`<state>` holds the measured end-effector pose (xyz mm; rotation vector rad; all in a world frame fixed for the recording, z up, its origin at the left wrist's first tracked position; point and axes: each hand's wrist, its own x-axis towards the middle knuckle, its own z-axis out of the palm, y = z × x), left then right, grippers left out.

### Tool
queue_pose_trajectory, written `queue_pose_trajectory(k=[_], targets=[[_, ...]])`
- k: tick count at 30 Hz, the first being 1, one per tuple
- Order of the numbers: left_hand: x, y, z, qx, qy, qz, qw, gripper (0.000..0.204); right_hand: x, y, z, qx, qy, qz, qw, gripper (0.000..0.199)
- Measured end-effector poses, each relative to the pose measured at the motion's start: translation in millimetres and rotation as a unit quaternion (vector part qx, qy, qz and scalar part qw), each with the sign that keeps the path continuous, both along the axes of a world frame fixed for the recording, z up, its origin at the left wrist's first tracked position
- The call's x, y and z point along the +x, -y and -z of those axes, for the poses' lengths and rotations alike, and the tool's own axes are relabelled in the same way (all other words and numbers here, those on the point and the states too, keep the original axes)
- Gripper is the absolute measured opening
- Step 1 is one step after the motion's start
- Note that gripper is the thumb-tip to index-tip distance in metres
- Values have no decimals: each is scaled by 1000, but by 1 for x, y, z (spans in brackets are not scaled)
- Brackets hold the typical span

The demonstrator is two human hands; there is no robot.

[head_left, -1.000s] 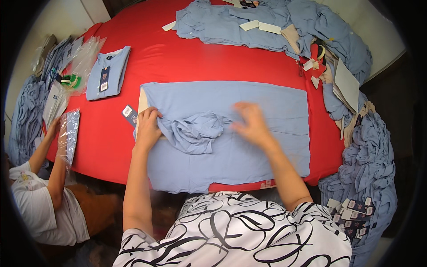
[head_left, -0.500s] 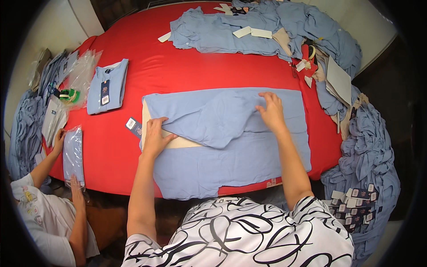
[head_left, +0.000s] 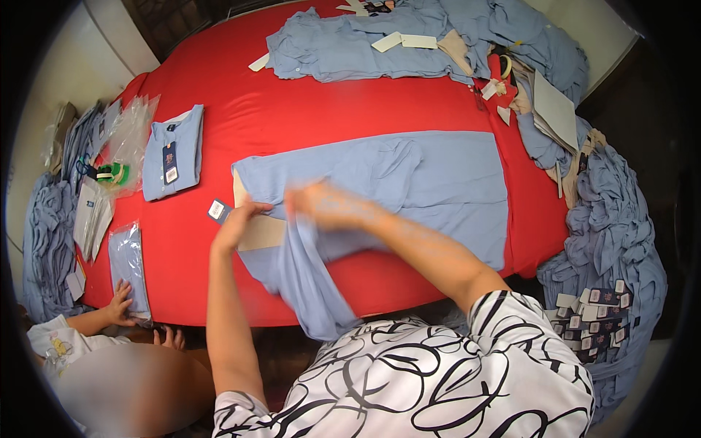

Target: The person folds several blue shirts on a red surface, using a board to maintain shape and placing them into a pile.

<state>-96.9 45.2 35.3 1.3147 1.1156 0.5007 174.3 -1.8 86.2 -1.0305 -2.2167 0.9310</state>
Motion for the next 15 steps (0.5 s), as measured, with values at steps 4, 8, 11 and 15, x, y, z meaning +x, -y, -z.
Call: queue_pose_trajectory(k=[4, 8, 11, 15], targets=[[28, 4, -37, 78, -195, 22, 977, 59, 86, -29, -1, 205, -8, 431, 879, 23], [28, 14, 4, 199, -253, -68, 944, 38, 142, 108, 12, 145, 156, 426, 879, 34], [60, 25, 20, 308, -375, -161, 860, 34, 186, 220, 58, 116, 270, 492, 820, 43], [80, 31, 44, 385, -389, -226, 806, 33, 263, 256, 93, 136, 273, 530, 792, 29]])
